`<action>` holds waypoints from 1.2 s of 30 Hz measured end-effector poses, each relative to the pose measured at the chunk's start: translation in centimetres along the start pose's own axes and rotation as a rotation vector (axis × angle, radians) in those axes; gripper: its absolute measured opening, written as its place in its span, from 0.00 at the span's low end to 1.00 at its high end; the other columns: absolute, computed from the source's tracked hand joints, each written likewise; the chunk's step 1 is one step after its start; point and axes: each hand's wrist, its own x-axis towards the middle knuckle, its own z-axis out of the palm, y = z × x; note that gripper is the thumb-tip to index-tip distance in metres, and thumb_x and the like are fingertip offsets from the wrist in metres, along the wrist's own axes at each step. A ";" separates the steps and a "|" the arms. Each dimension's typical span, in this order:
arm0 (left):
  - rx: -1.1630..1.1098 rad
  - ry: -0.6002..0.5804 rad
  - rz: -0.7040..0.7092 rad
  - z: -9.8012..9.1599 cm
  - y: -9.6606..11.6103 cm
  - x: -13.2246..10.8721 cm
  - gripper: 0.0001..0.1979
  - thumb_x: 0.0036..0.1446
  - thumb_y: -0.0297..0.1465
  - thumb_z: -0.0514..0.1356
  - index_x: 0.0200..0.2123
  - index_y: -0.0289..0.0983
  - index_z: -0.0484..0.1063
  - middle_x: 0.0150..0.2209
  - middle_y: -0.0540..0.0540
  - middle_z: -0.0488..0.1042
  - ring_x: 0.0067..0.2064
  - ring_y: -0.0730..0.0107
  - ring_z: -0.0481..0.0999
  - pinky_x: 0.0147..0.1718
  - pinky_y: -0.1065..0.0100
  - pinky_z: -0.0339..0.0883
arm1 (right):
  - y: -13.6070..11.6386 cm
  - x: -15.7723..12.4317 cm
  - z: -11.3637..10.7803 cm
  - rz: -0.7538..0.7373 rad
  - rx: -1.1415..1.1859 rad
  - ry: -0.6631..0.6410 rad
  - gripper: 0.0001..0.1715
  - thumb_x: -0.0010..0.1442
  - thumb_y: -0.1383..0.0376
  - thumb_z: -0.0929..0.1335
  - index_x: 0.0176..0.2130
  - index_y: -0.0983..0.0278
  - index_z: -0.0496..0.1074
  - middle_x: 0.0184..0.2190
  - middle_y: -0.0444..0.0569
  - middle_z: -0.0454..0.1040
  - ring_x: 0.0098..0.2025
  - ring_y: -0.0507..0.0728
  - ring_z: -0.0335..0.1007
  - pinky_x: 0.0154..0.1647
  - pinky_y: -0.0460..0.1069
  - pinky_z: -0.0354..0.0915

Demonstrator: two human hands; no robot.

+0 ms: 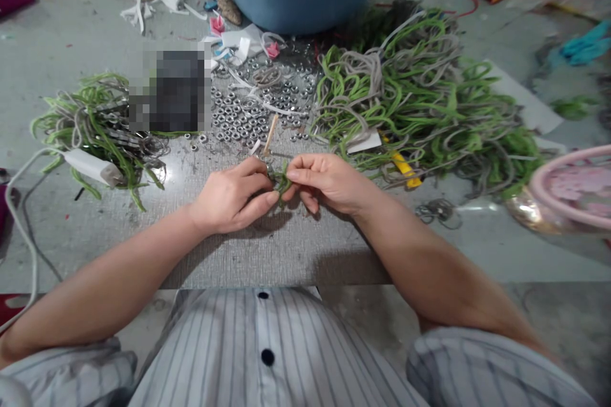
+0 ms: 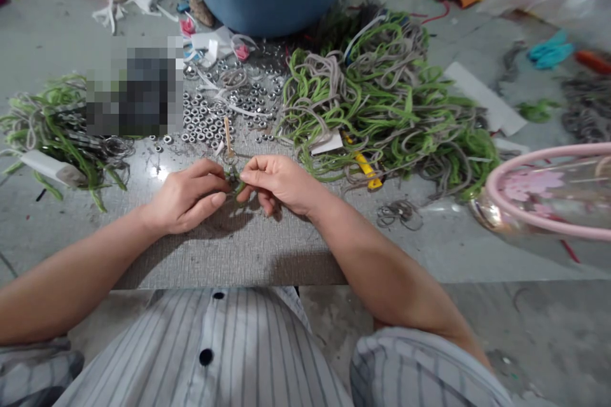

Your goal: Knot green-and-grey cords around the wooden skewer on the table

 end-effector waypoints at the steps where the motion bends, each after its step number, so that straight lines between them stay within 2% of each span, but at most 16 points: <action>1: 0.007 -0.029 0.008 -0.1 0.0 0.0 0.24 0.66 0.43 0.46 0.36 0.33 0.76 0.38 0.40 0.74 0.36 0.67 0.76 0.35 0.67 0.72 | 0.0 0.0 0.0 -0.004 0.003 0.001 0.20 0.48 0.54 0.75 0.28 0.64 0.66 0.22 0.44 0.79 0.10 0.46 0.62 0.07 0.40 0.55; 3: 0.029 -0.111 0.060 -0.1 0.0 0.1 0.23 0.65 0.43 0.48 0.32 0.34 0.76 0.35 0.42 0.74 0.34 0.68 0.75 0.33 0.67 0.70 | -0.2 0.0 0.1 -0.004 0.012 0.001 0.21 0.46 0.55 0.76 0.27 0.64 0.66 0.21 0.44 0.79 0.10 0.46 0.62 0.07 0.40 0.55; 6: 0.049 -0.193 0.222 -0.2 0.2 0.3 0.22 0.63 0.41 0.51 0.26 0.36 0.76 0.30 0.43 0.74 0.31 0.68 0.72 0.29 0.67 0.67 | -0.4 0.1 0.1 -0.002 0.028 0.003 0.20 0.44 0.56 0.76 0.26 0.64 0.65 0.20 0.44 0.78 0.09 0.46 0.60 0.07 0.40 0.55; 10: 0.086 -0.183 0.402 -0.2 0.7 0.2 0.17 0.60 0.38 0.54 0.26 0.39 0.77 0.29 0.45 0.74 0.30 0.65 0.71 0.28 0.65 0.64 | -0.4 0.2 0.0 -0.015 0.033 0.012 0.18 0.47 0.58 0.75 0.25 0.64 0.65 0.19 0.45 0.78 0.09 0.46 0.60 0.07 0.40 0.53; 13: 0.100 -0.192 0.445 -0.2 1.1 0.1 0.17 0.58 0.36 0.54 0.21 0.38 0.72 0.28 0.46 0.74 0.29 0.67 0.70 0.27 0.65 0.64 | -0.3 0.2 -0.2 -0.015 0.020 0.011 0.17 0.48 0.58 0.74 0.26 0.64 0.65 0.19 0.45 0.78 0.09 0.46 0.59 0.07 0.40 0.53; 15: 0.117 -0.146 0.426 -0.2 1.2 0.1 0.18 0.59 0.37 0.52 0.20 0.38 0.69 0.27 0.46 0.73 0.27 0.69 0.69 0.26 0.66 0.63 | -0.3 0.2 -0.3 -0.009 0.004 0.000 0.16 0.49 0.58 0.74 0.26 0.64 0.65 0.19 0.44 0.78 0.09 0.46 0.59 0.08 0.40 0.53; 17: 0.162 -0.052 0.367 -0.2 1.2 0.0 0.20 0.62 0.37 0.49 0.20 0.37 0.67 0.25 0.47 0.71 0.25 0.72 0.68 0.24 0.68 0.60 | -0.3 0.2 -0.4 0.000 -0.009 -0.015 0.16 0.49 0.58 0.74 0.26 0.64 0.65 0.19 0.45 0.77 0.09 0.46 0.60 0.08 0.40 0.53; 20: 0.251 0.102 0.164 -0.2 1.1 -0.1 0.22 0.67 0.38 0.46 0.23 0.36 0.67 0.23 0.48 0.69 0.23 0.74 0.67 0.22 0.70 0.59 | -0.2 0.2 -0.5 0.011 -0.018 -0.039 0.16 0.50 0.58 0.73 0.26 0.64 0.65 0.19 0.46 0.78 0.09 0.46 0.60 0.08 0.40 0.53; 22: 0.285 0.138 0.048 0.0 1.0 -0.1 0.22 0.68 0.40 0.45 0.30 0.35 0.70 0.25 0.47 0.72 0.24 0.74 0.70 0.23 0.71 0.60 | -0.2 0.2 -0.5 0.013 -0.021 -0.051 0.16 0.51 0.58 0.73 0.27 0.64 0.65 0.19 0.46 0.78 0.09 0.46 0.60 0.08 0.40 0.53; 24: 0.301 0.087 0.044 0.2 0.8 -0.2 0.23 0.67 0.45 0.46 0.34 0.34 0.71 0.27 0.47 0.74 0.26 0.72 0.72 0.24 0.71 0.61 | -0.2 0.2 -0.5 0.010 -0.019 -0.051 0.16 0.51 0.58 0.73 0.27 0.64 0.65 0.19 0.45 0.77 0.09 0.46 0.60 0.08 0.40 0.53; 26: 0.315 0.000 0.126 0.4 0.7 -0.1 0.22 0.67 0.45 0.48 0.33 0.35 0.72 0.27 0.47 0.74 0.27 0.71 0.73 0.24 0.70 0.61 | -0.2 0.2 -0.4 0.010 -0.013 -0.042 0.17 0.49 0.58 0.74 0.26 0.64 0.65 0.19 0.45 0.77 0.09 0.46 0.60 0.08 0.40 0.53; 31: 0.315 -0.137 0.399 0.6 0.9 0.0 0.15 0.64 0.30 0.52 0.26 0.36 0.72 0.26 0.49 0.74 0.27 0.72 0.71 0.24 0.69 0.59 | -0.2 0.3 -0.4 0.007 0.007 -0.027 0.17 0.49 0.58 0.74 0.26 0.64 0.65 0.20 0.45 0.78 0.09 0.46 0.60 0.08 0.40 0.53; 36: 0.184 -0.169 0.478 0.2 1.2 0.2 0.22 0.64 0.43 0.53 0.24 0.37 0.74 0.26 0.47 0.73 0.28 0.70 0.70 0.25 0.68 0.60 | -0.3 0.3 -0.4 0.013 0.042 0.005 0.16 0.48 0.59 0.74 0.26 0.64 0.65 0.20 0.45 0.78 0.09 0.46 0.60 0.08 0.40 0.52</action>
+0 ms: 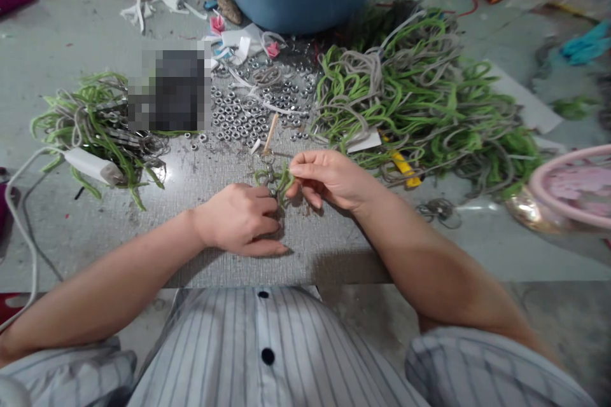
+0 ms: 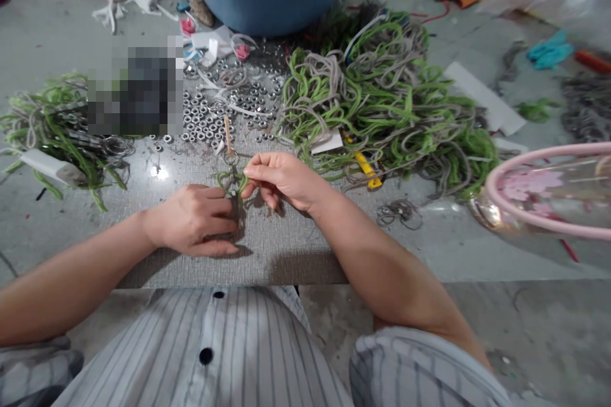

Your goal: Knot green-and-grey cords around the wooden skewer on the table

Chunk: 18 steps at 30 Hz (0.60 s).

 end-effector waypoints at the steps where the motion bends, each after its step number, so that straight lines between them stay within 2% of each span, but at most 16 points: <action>1: 0.004 0.020 -0.006 0.0 0.0 0.0 0.24 0.65 0.44 0.52 0.23 0.37 0.73 0.25 0.47 0.73 0.27 0.70 0.69 0.24 0.68 0.60 | 0.0 0.0 0.0 0.001 0.002 0.006 0.16 0.47 0.59 0.74 0.26 0.64 0.65 0.20 0.45 0.78 0.09 0.46 0.60 0.08 0.40 0.52; 3: 0.060 0.081 -0.058 0.0 -0.1 0.0 0.26 0.66 0.42 0.50 0.20 0.36 0.71 0.23 0.47 0.71 0.26 0.71 0.68 0.24 0.68 0.58 | 0.0 0.0 0.0 0.000 0.003 0.013 0.16 0.47 0.59 0.74 0.25 0.64 0.65 0.20 0.45 0.78 0.09 0.46 0.60 0.07 0.41 0.53; 6: 0.149 0.145 -0.216 0.2 -0.3 -0.2 0.25 0.67 0.41 0.50 0.22 0.35 0.71 0.23 0.47 0.71 0.25 0.71 0.69 0.23 0.68 0.58 | -0.1 0.0 0.0 -0.001 0.004 0.006 0.17 0.48 0.59 0.74 0.26 0.64 0.65 0.20 0.45 0.78 0.09 0.46 0.60 0.07 0.41 0.53; 11: 0.132 0.089 -0.444 0.8 -0.2 -0.3 0.21 0.65 0.45 0.51 0.36 0.35 0.75 0.29 0.46 0.74 0.30 0.69 0.72 0.25 0.70 0.61 | 0.0 0.0 0.0 0.006 -0.031 -0.023 0.18 0.48 0.56 0.74 0.26 0.63 0.65 0.22 0.46 0.79 0.10 0.47 0.61 0.08 0.41 0.55; 14: 0.069 0.079 -0.484 1.2 -0.2 -0.3 0.18 0.66 0.41 0.51 0.36 0.37 0.76 0.29 0.46 0.74 0.30 0.70 0.72 0.27 0.71 0.62 | 0.1 -0.1 0.0 -0.011 -0.055 -0.051 0.19 0.49 0.55 0.74 0.27 0.63 0.65 0.23 0.45 0.79 0.11 0.47 0.62 0.09 0.42 0.56; 18: -0.042 0.101 -0.467 1.2 -0.3 -0.3 0.15 0.64 0.35 0.52 0.32 0.37 0.76 0.26 0.48 0.72 0.29 0.72 0.72 0.28 0.71 0.63 | 0.1 -0.2 0.0 -0.020 -0.093 -0.070 0.20 0.49 0.54 0.74 0.27 0.63 0.63 0.23 0.44 0.78 0.12 0.46 0.61 0.10 0.42 0.56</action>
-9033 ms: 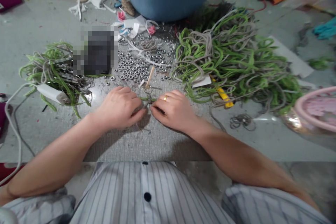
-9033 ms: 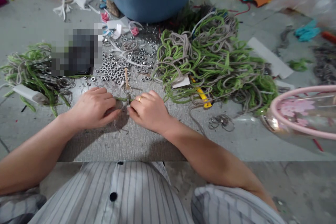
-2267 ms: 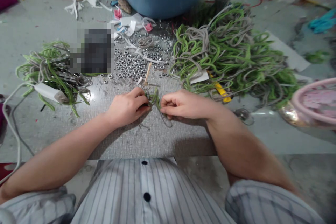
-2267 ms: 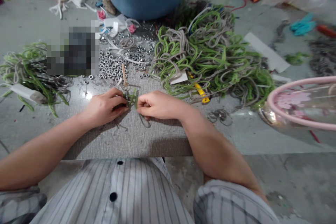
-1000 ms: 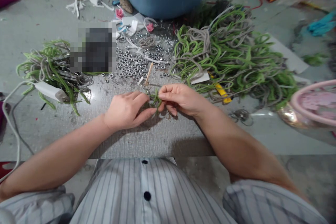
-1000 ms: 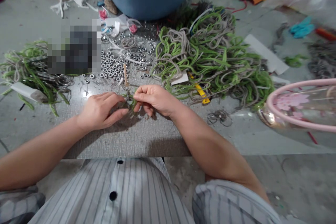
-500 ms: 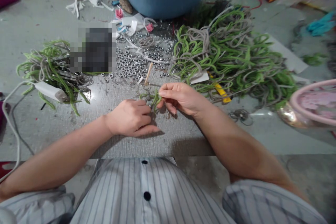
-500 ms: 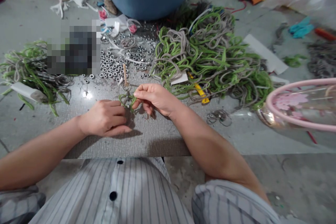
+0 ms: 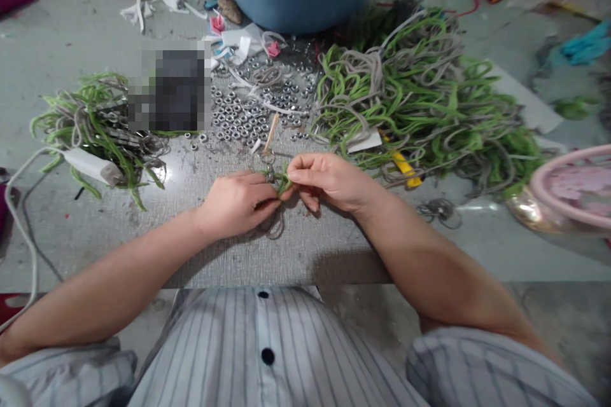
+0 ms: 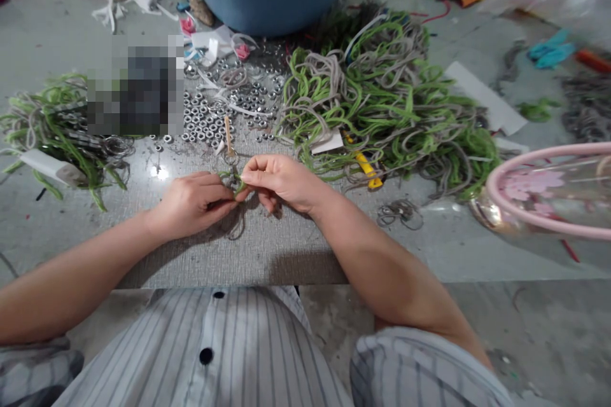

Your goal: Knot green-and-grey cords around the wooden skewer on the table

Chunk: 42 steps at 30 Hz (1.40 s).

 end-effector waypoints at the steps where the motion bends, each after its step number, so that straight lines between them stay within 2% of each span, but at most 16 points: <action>1: -0.023 0.000 0.002 -0.1 0.0 0.0 0.14 0.63 0.34 0.52 0.32 0.37 0.76 0.26 0.48 0.72 0.29 0.71 0.72 0.28 0.71 0.64 | 0.0 0.0 0.0 -0.003 -0.016 -0.004 0.20 0.49 0.53 0.74 0.27 0.63 0.63 0.23 0.44 0.78 0.12 0.46 0.61 0.10 0.42 0.55; 3: -0.067 -0.001 -0.004 -0.5 0.1 0.1 0.12 0.60 0.31 0.52 0.30 0.36 0.74 0.26 0.48 0.72 0.29 0.71 0.71 0.28 0.70 0.64 | -0.1 -0.1 0.0 -0.036 -0.074 0.022 0.18 0.52 0.54 0.72 0.27 0.62 0.63 0.22 0.43 0.76 0.12 0.45 0.57 0.11 0.42 0.52; 5: -0.108 -0.010 -0.017 -0.9 0.2 0.2 0.11 0.57 0.30 0.51 0.28 0.35 0.71 0.25 0.47 0.71 0.28 0.71 0.69 0.27 0.70 0.63 | -0.1 -0.1 -0.1 -0.108 -0.188 0.114 0.14 0.56 0.56 0.69 0.29 0.63 0.64 0.19 0.41 0.73 0.12 0.45 0.54 0.13 0.42 0.49; 7: -0.142 -0.039 -0.015 -1.3 0.3 0.3 0.10 0.56 0.30 0.50 0.26 0.36 0.68 0.26 0.47 0.70 0.27 0.71 0.68 0.27 0.69 0.63 | 0.0 -0.2 -0.2 -0.198 -0.367 0.233 0.09 0.58 0.59 0.66 0.32 0.63 0.68 0.18 0.38 0.69 0.15 0.46 0.55 0.17 0.43 0.51; 9: -0.172 -0.075 0.012 -1.5 0.2 0.4 0.09 0.55 0.30 0.50 0.25 0.36 0.66 0.26 0.46 0.70 0.29 0.69 0.68 0.30 0.68 0.65 | 0.1 -0.3 -0.2 -0.262 -0.604 0.293 0.10 0.58 0.62 0.65 0.39 0.64 0.71 0.19 0.39 0.68 0.20 0.48 0.60 0.23 0.44 0.55; 12: -0.189 -0.094 0.065 -1.8 0.0 0.6 0.09 0.53 0.29 0.49 0.23 0.37 0.64 0.28 0.44 0.71 0.32 0.67 0.68 0.33 0.65 0.66 | 0.2 -0.5 -0.1 -0.284 -0.956 0.275 0.18 0.60 0.63 0.64 0.49 0.63 0.74 0.25 0.44 0.74 0.26 0.52 0.66 0.31 0.47 0.58; 15: -0.144 -0.070 0.148 -1.9 -0.4 0.6 0.09 0.52 0.29 0.50 0.22 0.37 0.64 0.33 0.43 0.74 0.34 0.65 0.69 0.36 0.63 0.65 | 0.3 -0.6 0.1 -0.271 -1.154 0.262 0.20 0.62 0.65 0.63 0.51 0.61 0.73 0.38 0.50 0.80 0.35 0.56 0.73 0.38 0.49 0.62; 17: -0.066 -0.054 0.207 -1.9 -0.7 0.6 0.09 0.52 0.30 0.51 0.22 0.37 0.67 0.39 0.42 0.77 0.38 0.63 0.70 0.38 0.60 0.63 | 0.4 -0.5 0.2 -0.279 -1.213 0.259 0.18 0.62 0.65 0.62 0.50 0.61 0.74 0.44 0.51 0.80 0.41 0.57 0.75 0.42 0.50 0.63; 20: 0.055 -0.057 0.250 -2.0 -1.0 0.6 0.10 0.53 0.30 0.52 0.24 0.37 0.70 0.45 0.43 0.78 0.41 0.60 0.71 0.39 0.59 0.61 | 0.5 -0.4 0.2 -0.279 -1.280 0.261 0.15 0.63 0.65 0.62 0.46 0.63 0.75 0.43 0.51 0.80 0.43 0.59 0.75 0.43 0.50 0.64; 28: 0.129 -0.063 0.283 -2.1 -1.0 0.7 0.11 0.54 0.32 0.52 0.25 0.37 0.71 0.41 0.44 0.79 0.41 0.59 0.70 0.37 0.59 0.58 | 0.8 -0.2 0.1 -0.336 -1.382 0.316 0.13 0.63 0.65 0.63 0.42 0.64 0.76 0.38 0.51 0.81 0.38 0.59 0.76 0.36 0.50 0.62; 34: 0.118 -0.100 0.268 -1.7 -1.2 0.7 0.09 0.51 0.30 0.53 0.23 0.37 0.71 0.40 0.46 0.79 0.41 0.59 0.70 0.38 0.59 0.57 | 1.2 0.0 -0.4 -0.424 -1.401 0.352 0.13 0.63 0.66 0.63 0.42 0.63 0.77 0.38 0.49 0.81 0.39 0.59 0.77 0.36 0.50 0.62; 42: 0.142 -0.116 0.249 -1.8 -1.2 0.5 0.08 0.49 0.30 0.53 0.23 0.37 0.71 0.47 0.46 0.78 0.42 0.59 0.70 0.40 0.58 0.57 | 1.1 0.1 -0.6 -0.446 -1.434 0.346 0.13 0.62 0.65 0.64 0.40 0.63 0.77 0.37 0.50 0.81 0.39 0.60 0.77 0.35 0.50 0.62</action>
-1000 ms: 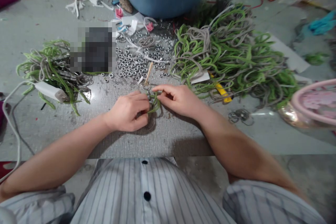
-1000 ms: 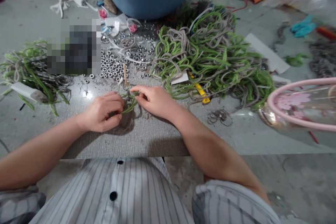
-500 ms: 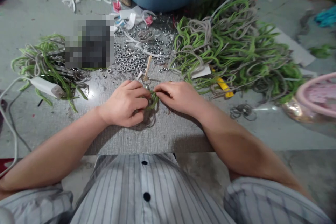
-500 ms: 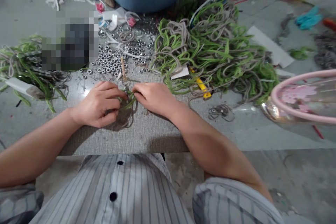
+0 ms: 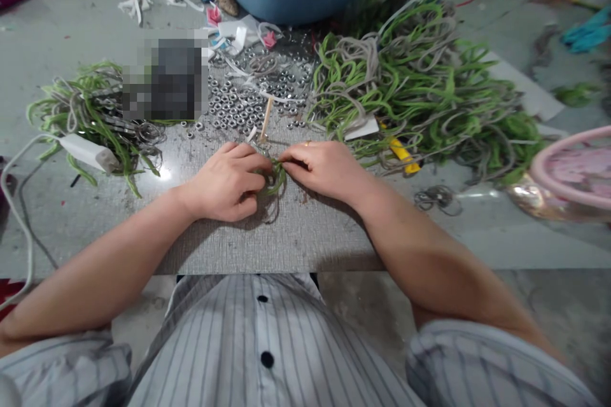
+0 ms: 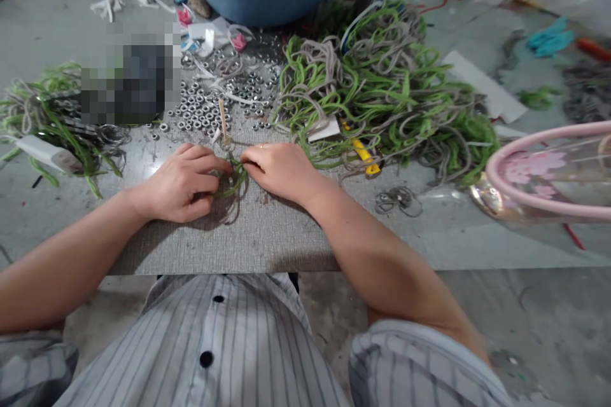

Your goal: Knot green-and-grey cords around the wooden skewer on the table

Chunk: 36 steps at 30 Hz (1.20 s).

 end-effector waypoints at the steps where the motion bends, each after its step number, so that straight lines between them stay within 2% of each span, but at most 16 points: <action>1: 0.001 -0.006 0.003 0.0 0.0 0.0 0.09 0.49 0.30 0.53 0.23 0.37 0.71 0.47 0.46 0.78 0.43 0.59 0.70 0.40 0.58 0.57 | 0.0 0.0 0.0 0.001 -0.001 -0.004 0.13 0.62 0.65 0.63 0.41 0.63 0.77 0.37 0.50 0.81 0.39 0.60 0.77 0.35 0.50 0.62; 9: -0.042 -0.006 0.041 0.1 0.0 0.1 0.09 0.50 0.29 0.52 0.23 0.37 0.70 0.46 0.46 0.78 0.43 0.58 0.71 0.40 0.57 0.58 | 0.1 0.0 0.2 0.021 0.006 0.002 0.13 0.62 0.65 0.63 0.40 0.63 0.77 0.39 0.50 0.81 0.39 0.59 0.76 0.36 0.50 0.62; 16: -0.104 -0.053 0.029 0.0 -0.1 0.2 0.08 0.50 0.29 0.53 0.22 0.37 0.69 0.46 0.45 0.78 0.41 0.60 0.70 0.41 0.58 0.60 | -0.3 0.0 -0.1 0.101 0.005 0.013 0.14 0.62 0.66 0.63 0.41 0.62 0.78 0.38 0.50 0.81 0.40 0.60 0.76 0.37 0.51 0.62; 23: -0.095 -0.060 0.034 0.0 -0.1 0.3 0.08 0.50 0.29 0.53 0.22 0.37 0.69 0.46 0.46 0.78 0.41 0.60 0.70 0.40 0.58 0.60 | -0.4 0.0 -0.5 0.177 -0.079 0.002 0.14 0.61 0.66 0.63 0.39 0.63 0.77 0.37 0.50 0.81 0.38 0.61 0.76 0.32 0.51 0.59; 27: -0.093 -0.050 0.033 0.0 -0.1 0.3 0.08 0.50 0.29 0.53 0.22 0.37 0.69 0.46 0.46 0.78 0.41 0.60 0.70 0.40 0.58 0.60 | -0.1 -0.1 -0.1 0.133 -0.049 0.084 0.13 0.59 0.67 0.63 0.40 0.62 0.76 0.33 0.49 0.80 0.35 0.59 0.74 0.31 0.50 0.58; 31: -0.126 -0.009 -0.026 -0.1 0.1 0.3 0.09 0.51 0.29 0.53 0.23 0.36 0.70 0.46 0.43 0.77 0.41 0.61 0.71 0.42 0.59 0.62 | -0.1 -0.4 -0.3 0.056 0.077 0.287 0.15 0.58 0.69 0.62 0.42 0.62 0.74 0.36 0.50 0.78 0.34 0.56 0.72 0.31 0.50 0.62; 34: -0.132 0.034 -0.084 -0.1 0.1 0.3 0.09 0.51 0.29 0.53 0.24 0.36 0.71 0.44 0.41 0.77 0.40 0.62 0.71 0.41 0.60 0.64 | -0.8 -0.9 -0.6 -0.100 0.234 0.381 0.11 0.60 0.68 0.62 0.39 0.61 0.72 0.40 0.49 0.77 0.35 0.54 0.72 0.32 0.49 0.66; 36: -0.128 0.069 -0.098 0.0 0.2 0.3 0.09 0.51 0.29 0.53 0.24 0.36 0.71 0.40 0.41 0.76 0.38 0.63 0.70 0.39 0.61 0.64 | -1.5 -1.2 -0.6 -0.224 0.314 0.383 0.09 0.61 0.67 0.62 0.39 0.60 0.71 0.42 0.50 0.77 0.38 0.54 0.74 0.32 0.48 0.68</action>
